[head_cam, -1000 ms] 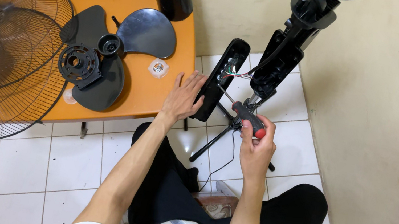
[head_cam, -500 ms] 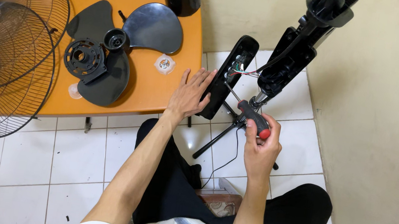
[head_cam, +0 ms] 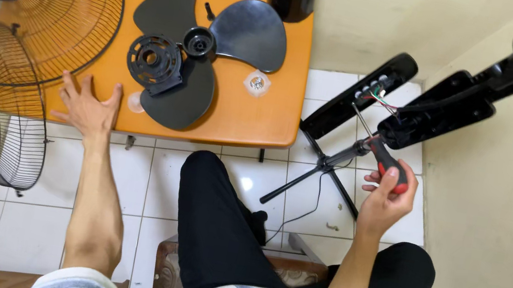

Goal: The person uses a screwdriver to remove screws from the control panel and the fan stand, then detaches the control panel and sets it aside. They continue to unscrew and adjust the fan stand while the motor and blades remain disassembled on a nearby table.

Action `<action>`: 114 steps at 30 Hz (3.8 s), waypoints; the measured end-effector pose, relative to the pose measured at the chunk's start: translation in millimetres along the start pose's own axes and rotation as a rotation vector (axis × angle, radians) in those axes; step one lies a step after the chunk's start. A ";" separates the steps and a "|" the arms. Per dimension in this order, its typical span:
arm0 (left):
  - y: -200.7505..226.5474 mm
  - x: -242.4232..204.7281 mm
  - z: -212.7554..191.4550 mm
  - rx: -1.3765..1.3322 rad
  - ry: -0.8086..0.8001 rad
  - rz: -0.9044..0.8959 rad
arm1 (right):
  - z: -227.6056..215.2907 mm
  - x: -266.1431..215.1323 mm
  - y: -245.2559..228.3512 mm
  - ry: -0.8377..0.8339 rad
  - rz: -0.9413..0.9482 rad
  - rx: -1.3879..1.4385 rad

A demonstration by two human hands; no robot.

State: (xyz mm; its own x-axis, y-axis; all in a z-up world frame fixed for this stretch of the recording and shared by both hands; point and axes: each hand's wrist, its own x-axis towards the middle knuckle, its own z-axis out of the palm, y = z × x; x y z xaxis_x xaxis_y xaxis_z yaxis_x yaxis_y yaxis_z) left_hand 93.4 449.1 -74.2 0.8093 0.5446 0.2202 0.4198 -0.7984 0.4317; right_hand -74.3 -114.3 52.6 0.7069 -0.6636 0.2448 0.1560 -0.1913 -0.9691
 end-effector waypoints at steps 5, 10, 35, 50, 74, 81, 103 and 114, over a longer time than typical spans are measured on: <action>17.1 8.4 -3.8 0.007 0.082 0.005 | -4.3 -0.1 1.2 0.030 -0.007 -0.034; 12.8 5.1 1.1 -0.023 0.047 -0.020 | -7.4 -2.0 1.5 0.009 -0.044 -0.041; 6.0 5.6 21.0 -0.044 0.101 0.452 | -9.5 -7.1 1.6 0.014 -0.047 -0.030; 29.4 29.0 6.9 -0.024 -0.086 0.355 | -13.7 -9.6 -0.5 0.020 -0.047 -0.073; 391.3 -258.8 16.0 -1.083 -0.379 0.764 | -30.9 -11.0 -7.2 -0.046 -0.040 -0.108; 397.8 -269.5 85.1 -0.836 -0.451 0.654 | -39.6 -7.7 0.4 -0.062 -0.062 -0.079; 382.1 -255.2 64.1 -0.979 -0.579 0.700 | -80.2 -4.6 -28.0 -0.300 0.104 0.007; 383.3 -255.5 39.2 -0.861 -0.569 0.782 | -87.4 -0.2 -31.6 -0.218 0.248 -0.065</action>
State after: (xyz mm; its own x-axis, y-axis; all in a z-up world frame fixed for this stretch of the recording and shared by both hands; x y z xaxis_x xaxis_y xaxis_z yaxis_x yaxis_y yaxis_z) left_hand 63.7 -6.1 0.7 0.8676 -0.3437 0.3594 -0.4674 -0.3167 0.8254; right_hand -139.7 -171.4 86.0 0.8497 -0.5271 -0.0172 -0.0782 -0.0936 -0.9925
